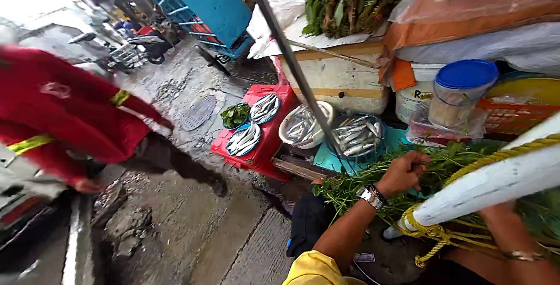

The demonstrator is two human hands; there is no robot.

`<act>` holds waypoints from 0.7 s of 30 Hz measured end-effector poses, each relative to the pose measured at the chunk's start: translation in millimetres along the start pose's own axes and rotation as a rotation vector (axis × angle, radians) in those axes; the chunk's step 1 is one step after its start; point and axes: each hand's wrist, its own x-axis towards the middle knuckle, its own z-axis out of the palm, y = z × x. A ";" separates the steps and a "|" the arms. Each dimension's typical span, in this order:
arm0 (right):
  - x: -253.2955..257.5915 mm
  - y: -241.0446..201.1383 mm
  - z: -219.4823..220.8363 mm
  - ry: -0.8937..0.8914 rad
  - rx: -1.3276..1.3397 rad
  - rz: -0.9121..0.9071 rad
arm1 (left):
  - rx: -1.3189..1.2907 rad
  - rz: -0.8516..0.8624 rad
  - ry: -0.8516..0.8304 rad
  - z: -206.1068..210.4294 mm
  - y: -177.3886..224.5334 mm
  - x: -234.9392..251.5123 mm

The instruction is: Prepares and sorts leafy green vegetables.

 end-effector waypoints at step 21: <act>-7.5 82.0 9.4 0.395 1.634 0.071 | -0.094 -0.077 0.057 -7.7 -47.9 34.9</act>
